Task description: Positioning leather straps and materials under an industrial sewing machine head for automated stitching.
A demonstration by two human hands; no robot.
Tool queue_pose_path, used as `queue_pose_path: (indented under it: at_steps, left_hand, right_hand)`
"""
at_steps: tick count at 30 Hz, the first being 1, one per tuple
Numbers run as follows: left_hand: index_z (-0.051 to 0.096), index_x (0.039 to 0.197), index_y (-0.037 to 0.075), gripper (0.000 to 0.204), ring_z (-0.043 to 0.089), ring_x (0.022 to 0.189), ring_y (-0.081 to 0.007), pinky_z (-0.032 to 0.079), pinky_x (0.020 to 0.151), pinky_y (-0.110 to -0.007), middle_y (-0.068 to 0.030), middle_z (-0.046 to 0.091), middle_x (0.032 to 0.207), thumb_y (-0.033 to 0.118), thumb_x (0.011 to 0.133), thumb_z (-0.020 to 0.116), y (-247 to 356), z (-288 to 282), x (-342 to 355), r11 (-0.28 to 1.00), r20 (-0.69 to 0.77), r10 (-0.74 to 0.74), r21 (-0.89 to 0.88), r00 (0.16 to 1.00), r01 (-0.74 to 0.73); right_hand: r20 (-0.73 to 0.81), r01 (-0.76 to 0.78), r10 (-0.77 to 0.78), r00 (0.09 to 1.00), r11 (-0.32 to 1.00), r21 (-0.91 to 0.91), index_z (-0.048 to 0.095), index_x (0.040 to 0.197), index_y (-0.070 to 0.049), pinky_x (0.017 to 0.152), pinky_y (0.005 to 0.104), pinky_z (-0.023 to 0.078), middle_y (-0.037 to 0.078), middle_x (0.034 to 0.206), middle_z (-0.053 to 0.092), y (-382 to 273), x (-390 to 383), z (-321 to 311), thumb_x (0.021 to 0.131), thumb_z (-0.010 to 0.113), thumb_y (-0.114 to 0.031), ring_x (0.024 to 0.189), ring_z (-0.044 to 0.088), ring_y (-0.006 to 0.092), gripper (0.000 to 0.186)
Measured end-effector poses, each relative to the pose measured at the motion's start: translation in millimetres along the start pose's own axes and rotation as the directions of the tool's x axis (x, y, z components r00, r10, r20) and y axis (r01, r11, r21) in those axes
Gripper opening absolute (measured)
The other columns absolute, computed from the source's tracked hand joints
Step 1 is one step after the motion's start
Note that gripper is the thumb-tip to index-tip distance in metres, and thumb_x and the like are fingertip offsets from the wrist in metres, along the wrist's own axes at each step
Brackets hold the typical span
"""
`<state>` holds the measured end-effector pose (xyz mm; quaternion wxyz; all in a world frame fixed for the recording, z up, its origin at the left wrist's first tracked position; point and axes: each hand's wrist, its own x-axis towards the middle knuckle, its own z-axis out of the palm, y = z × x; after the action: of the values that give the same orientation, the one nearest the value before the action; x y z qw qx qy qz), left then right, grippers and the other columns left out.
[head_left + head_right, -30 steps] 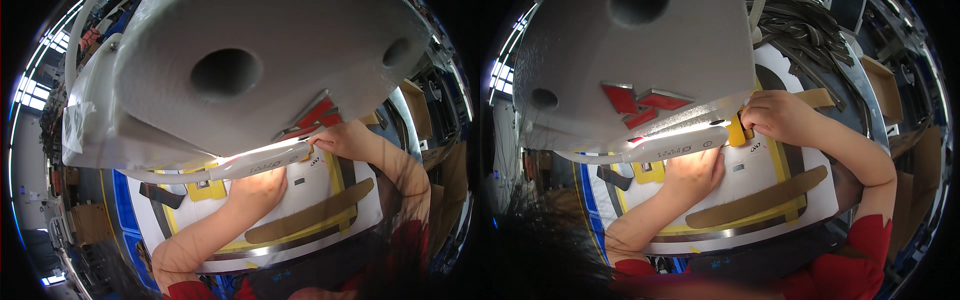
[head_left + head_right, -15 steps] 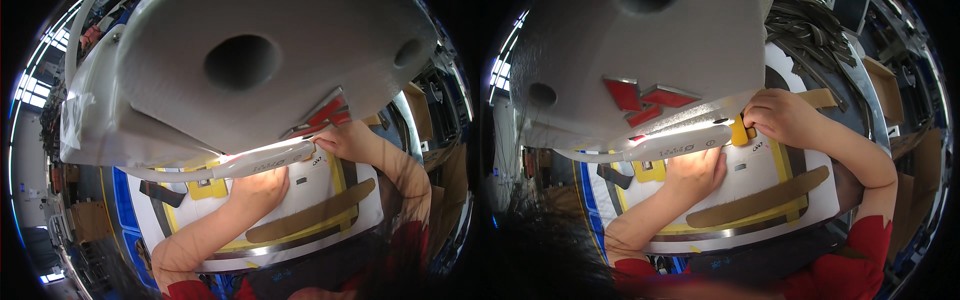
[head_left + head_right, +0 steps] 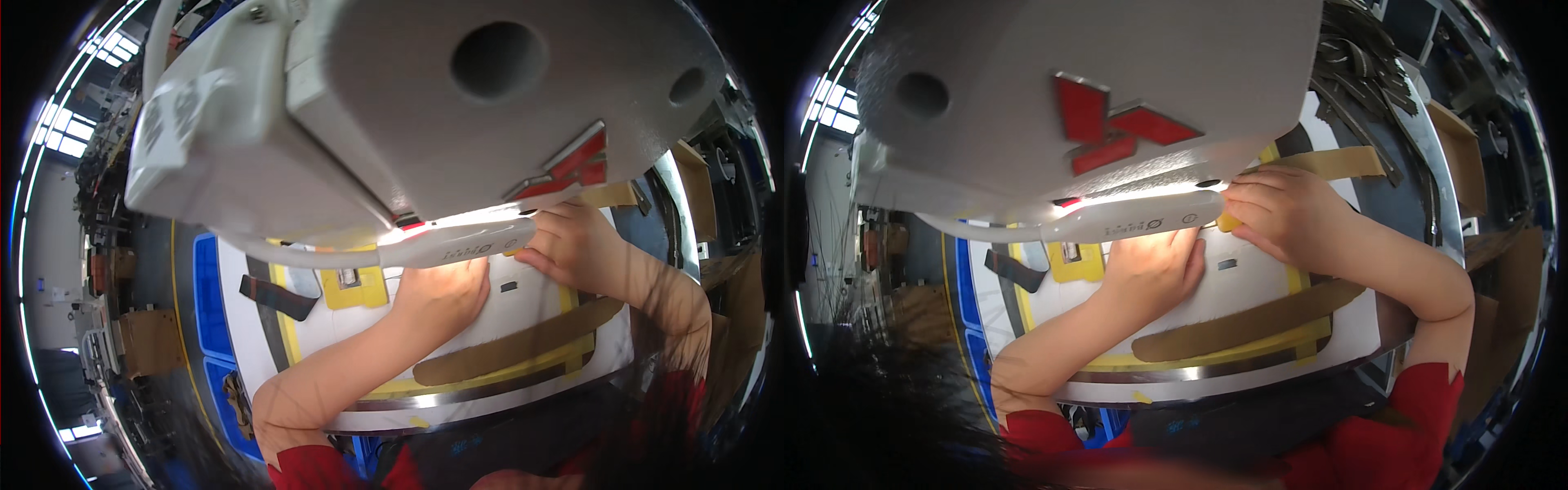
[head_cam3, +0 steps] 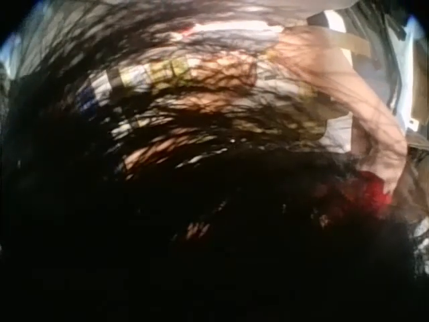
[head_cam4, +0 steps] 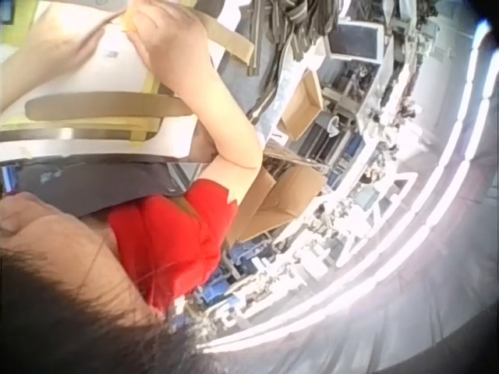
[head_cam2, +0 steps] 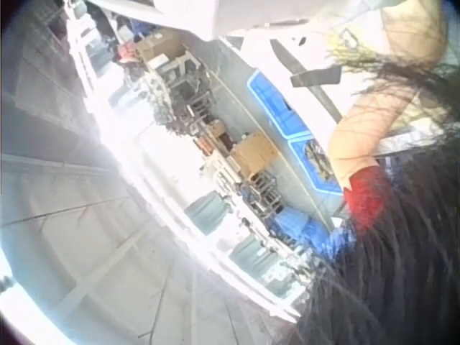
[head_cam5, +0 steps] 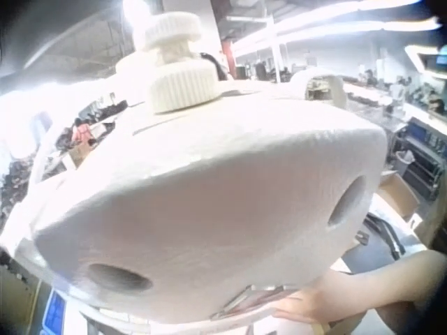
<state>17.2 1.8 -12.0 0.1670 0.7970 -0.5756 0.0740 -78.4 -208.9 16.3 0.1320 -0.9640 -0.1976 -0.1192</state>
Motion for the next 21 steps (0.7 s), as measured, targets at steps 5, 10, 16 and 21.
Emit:
queue_pose_path:
  at_steps: [5, 10, 16, 21]
  left_hand:
    - [0.063, 0.109, 0.008, 0.03, 0.062, 0.093, -0.0284, 0.048, 0.082, -0.042, -0.01, 0.064, 0.101, 0.013, 0.08, 0.066, -9, -42, -21, 0.994, -0.04, -0.109, -0.011, 0.993, 0.108]
    - [0.059, 0.102, 0.003, 0.032, 0.06, 0.093, -0.0303, 0.047, 0.08, -0.043, -0.0121, 0.06, 0.096, 0.02, 0.079, 0.074, -80, -111, -62, 0.787, -0.041, -0.61, 0.086, 0.792, 0.611]
    - [0.06, 0.099, 0.005, 0.023, 0.06, 0.089, -0.0317, 0.048, 0.075, -0.041, -0.0115, 0.06, 0.092, 0.011, 0.081, 0.072, -84, -115, -99, 0.916, 0.227, -0.393, 0.019, 0.891, 0.4]
    - [0.06, 0.094, 0.002, 0.015, 0.061, 0.079, -0.0297, 0.05, 0.07, -0.035, -0.0113, 0.06, 0.091, -0.002, 0.081, 0.065, -73, -120, -90, 0.86, 0.063, -0.51, -0.001, 0.858, 0.511]
  right_hand:
    - [-0.003, -0.028, 0.028, 1.0, 1.0, 0.005, 0.066, 0.102, 0.0, 0.093, 0.0391, 0.053, 0.014, 0.111, 0.067, -4, 0, 1, 0.077, 0.076, -0.014, 0.107, 0.064, 0.0293, 0.03]
    - [-0.026, -0.017, 0.017, 1.0, 1.0, 0.002, 0.065, 0.1, 0.001, 0.092, 0.0389, 0.053, 0.015, 0.11, 0.067, -5, 0, 2, 0.077, 0.075, -0.013, 0.104, 0.065, 0.03, 0.028]
    - [-0.043, -0.002, 0.002, 0.999, 1.0, 0.001, 0.065, 0.1, 0.0, 0.093, 0.0383, 0.052, 0.014, 0.111, 0.066, -4, 1, 2, 0.078, 0.075, -0.013, 0.104, 0.065, 0.0294, 0.028]
    - [-0.028, -0.003, 0.002, 1.0, 1.0, -0.02, 0.065, 0.102, 0.0, 0.094, 0.0374, 0.052, 0.014, 0.113, 0.066, -4, 0, 2, 0.081, 0.073, -0.016, 0.104, 0.064, 0.0276, 0.027]
